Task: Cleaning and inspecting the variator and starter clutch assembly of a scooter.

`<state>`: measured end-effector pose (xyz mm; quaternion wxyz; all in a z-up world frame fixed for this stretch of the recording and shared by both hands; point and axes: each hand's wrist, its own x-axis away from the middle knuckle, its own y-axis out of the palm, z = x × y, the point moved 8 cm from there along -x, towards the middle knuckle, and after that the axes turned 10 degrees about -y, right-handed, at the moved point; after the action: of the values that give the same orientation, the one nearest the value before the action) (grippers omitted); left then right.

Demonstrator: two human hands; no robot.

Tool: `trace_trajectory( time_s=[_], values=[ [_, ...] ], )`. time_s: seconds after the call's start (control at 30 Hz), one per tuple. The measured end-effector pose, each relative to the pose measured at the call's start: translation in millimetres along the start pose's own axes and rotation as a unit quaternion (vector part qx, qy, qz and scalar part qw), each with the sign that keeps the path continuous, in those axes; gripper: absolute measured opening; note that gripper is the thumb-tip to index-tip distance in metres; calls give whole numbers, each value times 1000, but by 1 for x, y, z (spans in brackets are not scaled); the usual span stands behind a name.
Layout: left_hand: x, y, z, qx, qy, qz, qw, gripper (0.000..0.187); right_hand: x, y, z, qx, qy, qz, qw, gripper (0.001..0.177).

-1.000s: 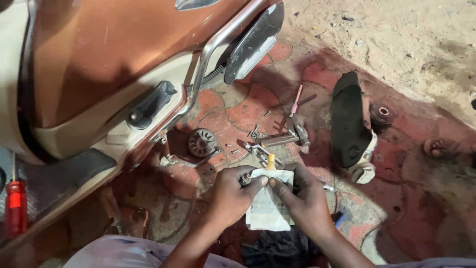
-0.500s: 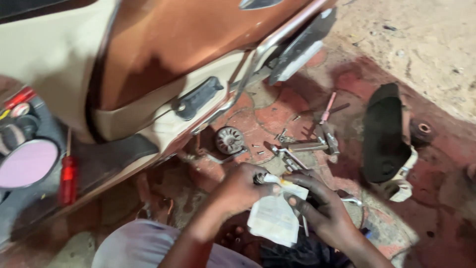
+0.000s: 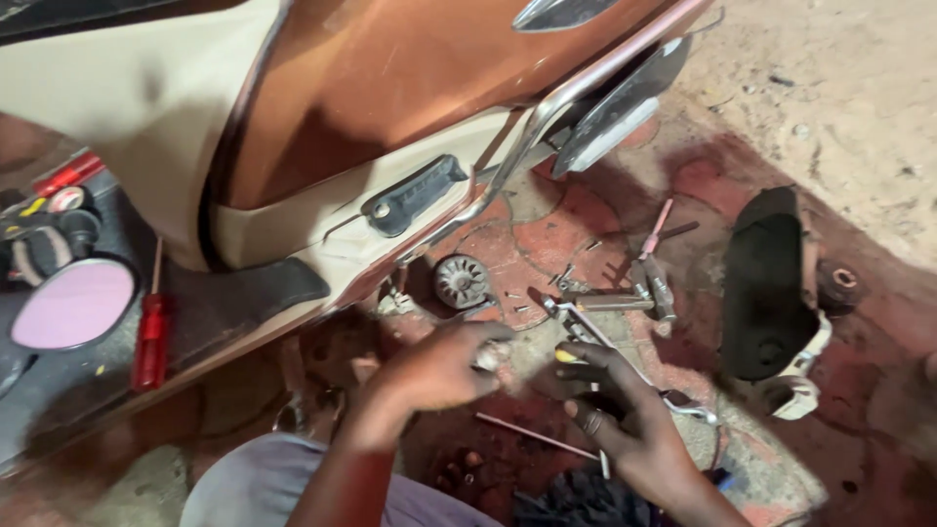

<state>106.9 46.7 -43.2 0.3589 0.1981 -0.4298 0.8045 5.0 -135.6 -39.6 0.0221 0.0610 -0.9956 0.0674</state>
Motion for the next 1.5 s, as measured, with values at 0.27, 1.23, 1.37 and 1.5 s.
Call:
trace_trajectory(
  time_s=[0.27,1.23,1.37,1.5],
  values=[
    [45,-29,82,170,172,176,954,67,4,-10,-52,16,-148,78,986,80],
    [28,-7,70,276,234,162,918,45,-8,-22,-44,-82,-90,50,991,66],
    [23,-1,63,364,200,127,901,44,-4,-13,-48,-29,-133,34,990,71],
    [12,12,51,463,117,55,877,43,1,-6,-60,36,-171,42,984,83]
  ],
)
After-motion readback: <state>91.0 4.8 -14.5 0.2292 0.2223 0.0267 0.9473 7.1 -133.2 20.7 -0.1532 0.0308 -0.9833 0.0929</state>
